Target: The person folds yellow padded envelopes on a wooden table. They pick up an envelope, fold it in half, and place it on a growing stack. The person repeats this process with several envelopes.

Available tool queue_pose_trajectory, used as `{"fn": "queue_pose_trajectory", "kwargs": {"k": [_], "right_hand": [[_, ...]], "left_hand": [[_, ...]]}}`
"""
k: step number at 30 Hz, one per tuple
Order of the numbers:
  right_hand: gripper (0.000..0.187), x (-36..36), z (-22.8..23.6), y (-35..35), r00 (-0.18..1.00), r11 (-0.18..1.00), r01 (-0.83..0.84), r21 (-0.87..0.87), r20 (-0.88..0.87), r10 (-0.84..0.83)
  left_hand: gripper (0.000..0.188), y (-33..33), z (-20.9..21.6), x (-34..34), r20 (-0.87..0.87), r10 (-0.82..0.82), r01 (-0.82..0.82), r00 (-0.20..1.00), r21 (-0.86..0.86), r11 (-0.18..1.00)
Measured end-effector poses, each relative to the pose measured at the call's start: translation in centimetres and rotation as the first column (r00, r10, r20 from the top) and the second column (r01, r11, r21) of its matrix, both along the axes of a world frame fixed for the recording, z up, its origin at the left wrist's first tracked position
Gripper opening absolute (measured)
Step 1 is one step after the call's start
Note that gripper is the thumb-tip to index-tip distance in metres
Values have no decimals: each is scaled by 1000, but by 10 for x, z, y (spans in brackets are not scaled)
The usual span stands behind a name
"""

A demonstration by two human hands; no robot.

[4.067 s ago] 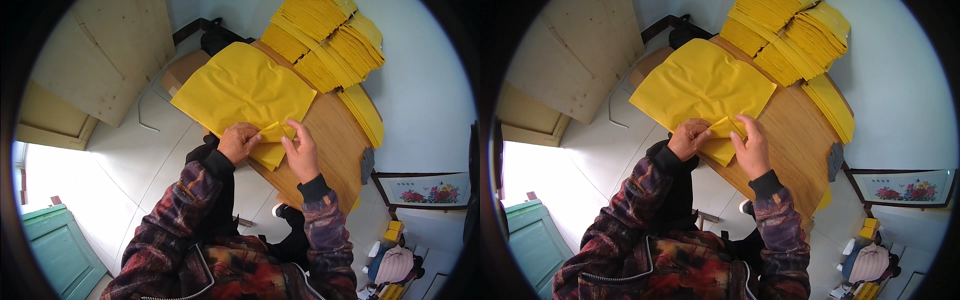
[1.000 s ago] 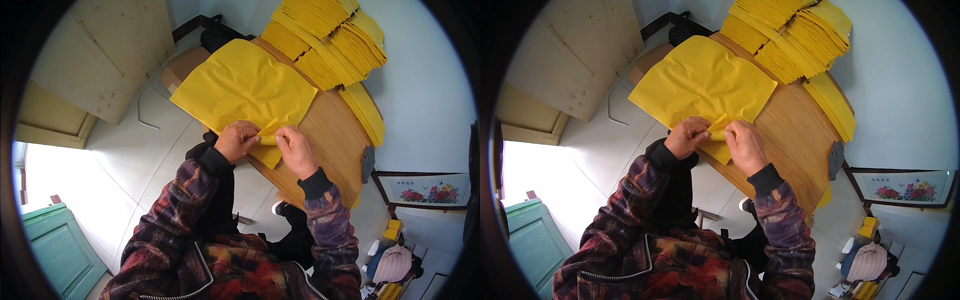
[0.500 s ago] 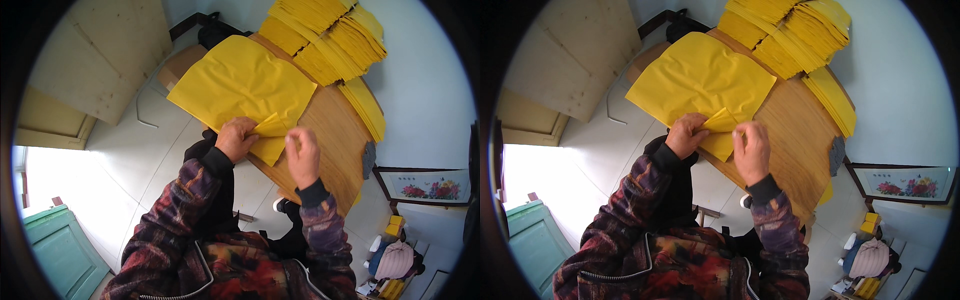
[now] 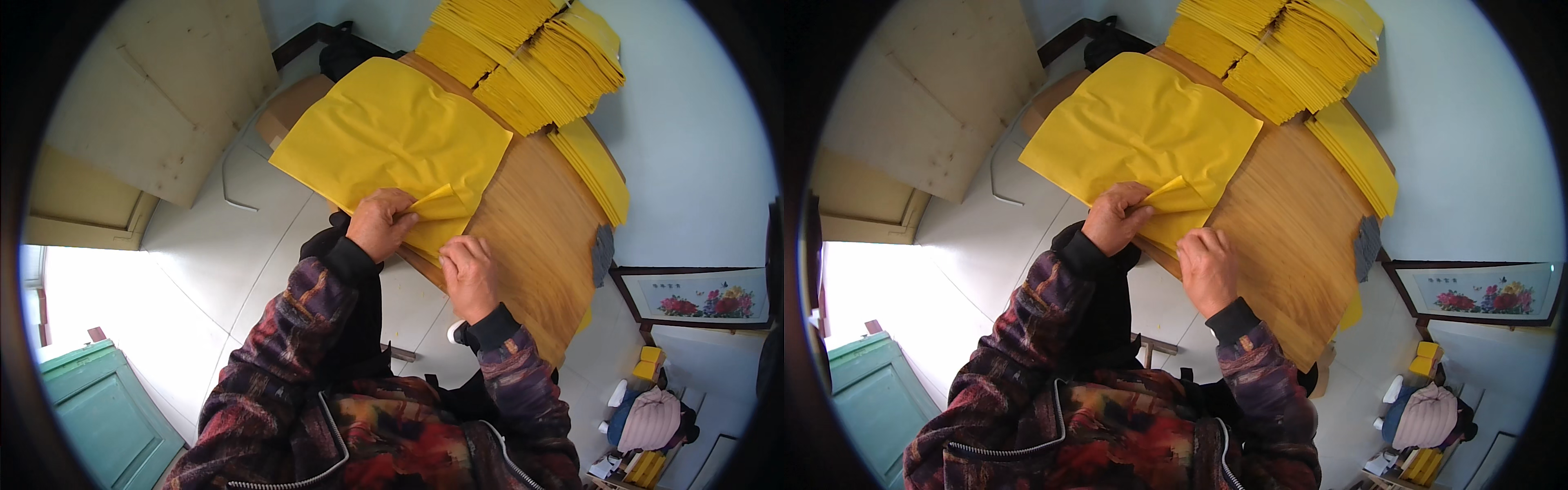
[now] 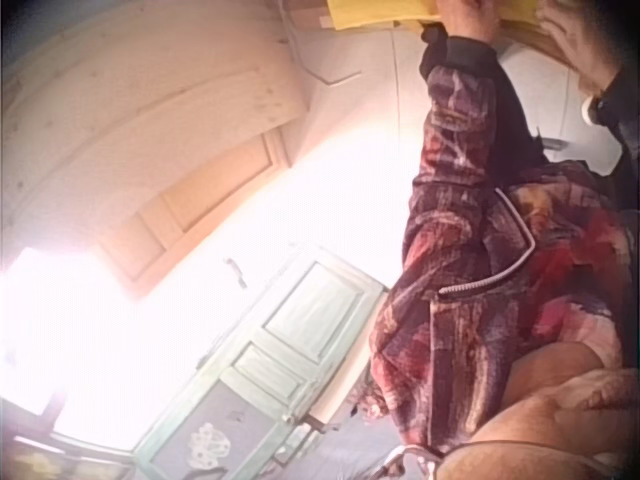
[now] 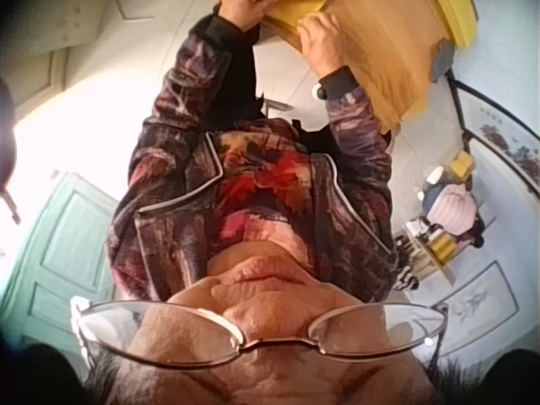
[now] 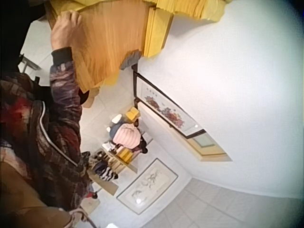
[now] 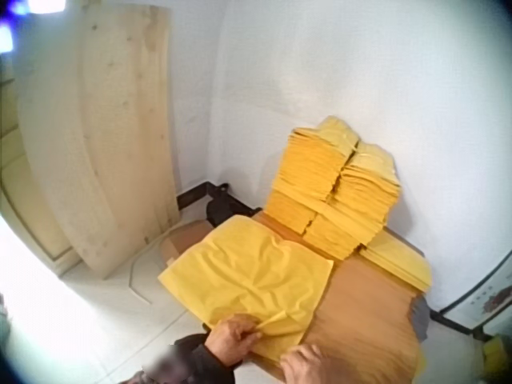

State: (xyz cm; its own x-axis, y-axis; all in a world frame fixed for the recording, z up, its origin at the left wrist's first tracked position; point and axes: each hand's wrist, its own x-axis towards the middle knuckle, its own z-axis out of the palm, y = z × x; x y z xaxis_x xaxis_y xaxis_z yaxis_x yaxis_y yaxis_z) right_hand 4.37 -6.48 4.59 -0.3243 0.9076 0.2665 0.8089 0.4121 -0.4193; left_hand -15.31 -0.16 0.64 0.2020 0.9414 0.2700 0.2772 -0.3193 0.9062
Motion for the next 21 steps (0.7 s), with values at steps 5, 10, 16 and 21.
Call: {"fn": "queue_pose_trajectory", "kwargs": {"k": [5, 10, 16, 21], "right_hand": [[7, 6, 9, 12, 987, 968, -13, -249, -158, -28], [12, 11, 11, 22, 968, 927, -73, -368, -252, -24], [11, 12, 14, 25, 973, 931, -85, -355, -232, 1], [10, 3, 26, 33, 992, 977, -39, -210, -126, 13]], "left_hand": [[16, 1, 2, -2, -19, -23, 23, 1000, 0, 1000], [16, 1, 3, -2, -26, -32, 32, 999, 7, 999], [15, 2, 0, -3, -8, -43, 43, 999, 20, 999], [14, 3, 0, -4, -23, -63, 63, 998, 1, 998]]}}
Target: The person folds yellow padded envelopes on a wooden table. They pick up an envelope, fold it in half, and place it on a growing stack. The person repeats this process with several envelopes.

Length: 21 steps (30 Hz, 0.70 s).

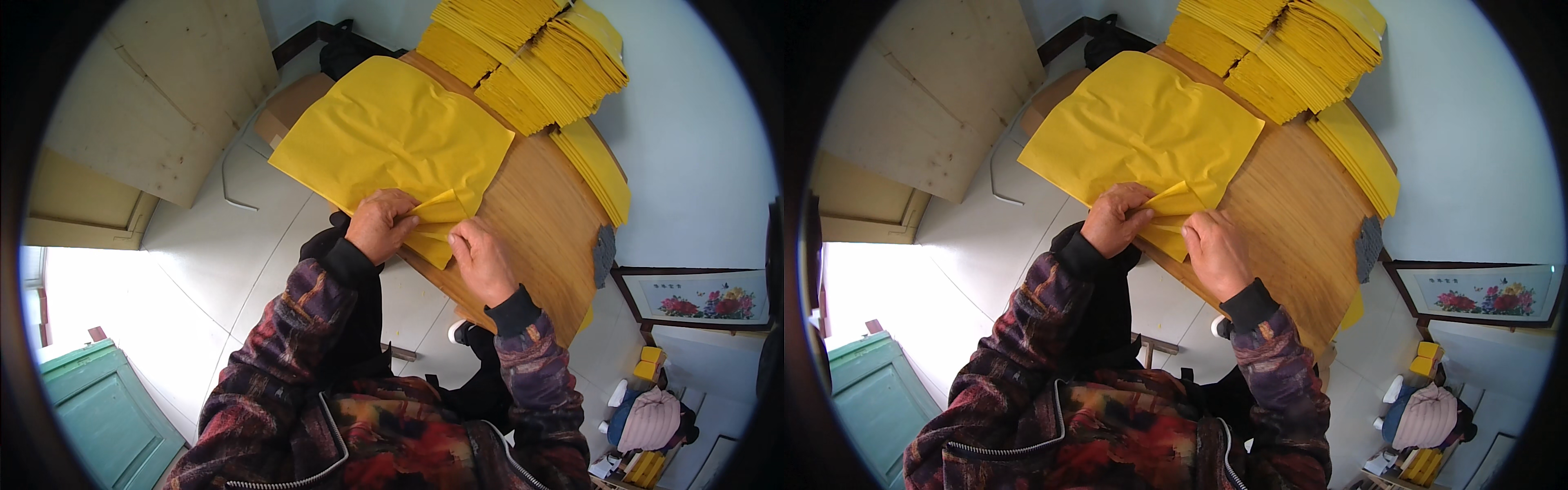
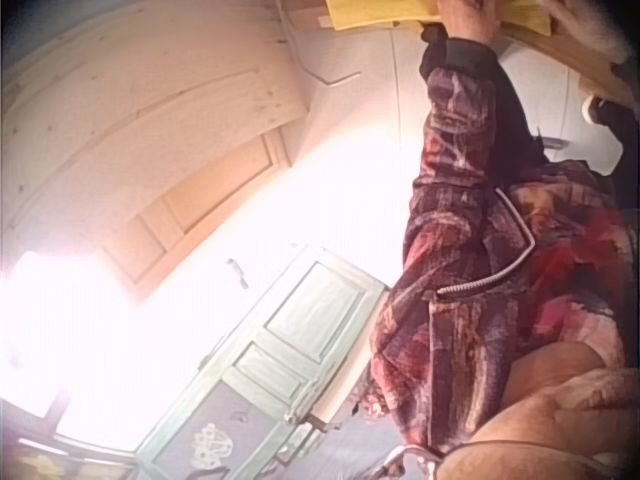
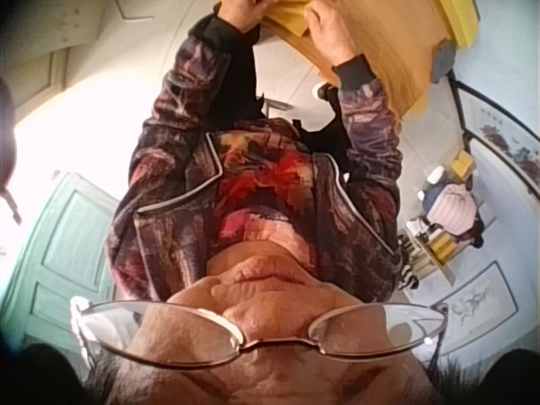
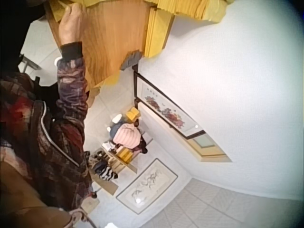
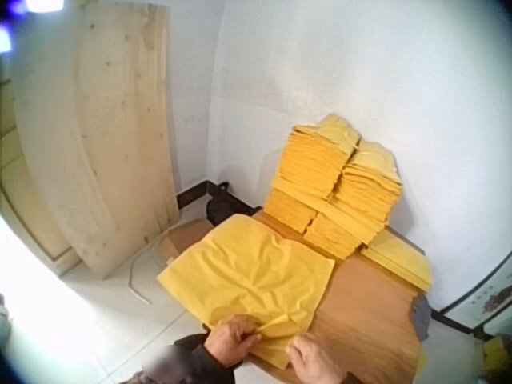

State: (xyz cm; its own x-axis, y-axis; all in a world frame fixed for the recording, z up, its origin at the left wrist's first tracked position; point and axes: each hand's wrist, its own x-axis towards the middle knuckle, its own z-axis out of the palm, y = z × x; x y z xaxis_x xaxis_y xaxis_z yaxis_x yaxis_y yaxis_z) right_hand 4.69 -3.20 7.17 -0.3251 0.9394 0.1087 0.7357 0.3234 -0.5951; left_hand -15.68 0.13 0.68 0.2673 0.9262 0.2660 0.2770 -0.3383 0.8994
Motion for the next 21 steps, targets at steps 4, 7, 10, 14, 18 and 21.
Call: {"fn": "queue_pose_trajectory", "kwargs": {"k": [4, 7, 10, 14, 18, 21], "right_hand": [[10, -8, 9, 18, 994, 981, -49, 190, 105, 29], [7, -13, 11, 26, 996, 973, -27, 230, 86, 7], [6, -15, 7, 22, 997, 946, 68, 316, -57, -52], [9, -7, -2, -12, 978, 951, 201, 236, -99, -182], [28, -10, -23, -46, 984, 970, 59, 234, 148, -96], [28, -9, -35, -47, 967, 957, 17, 291, 238, -89]], "left_hand": [[15, -1, 3, -2, 13, -14, 14, 1000, 28, 1000], [14, -1, 3, -5, 0, -84, 84, 996, 53, 995], [16, -1, 0, 0, 12, 3, -4, 1000, 71, 997], [15, -3, -3, 4, 1, 58, -58, 998, 5, 998], [14, -4, -3, 5, 32, 79, -78, 996, -24, 997], [14, -3, -2, 4, 35, 58, -58, 998, -12, 998]]}}
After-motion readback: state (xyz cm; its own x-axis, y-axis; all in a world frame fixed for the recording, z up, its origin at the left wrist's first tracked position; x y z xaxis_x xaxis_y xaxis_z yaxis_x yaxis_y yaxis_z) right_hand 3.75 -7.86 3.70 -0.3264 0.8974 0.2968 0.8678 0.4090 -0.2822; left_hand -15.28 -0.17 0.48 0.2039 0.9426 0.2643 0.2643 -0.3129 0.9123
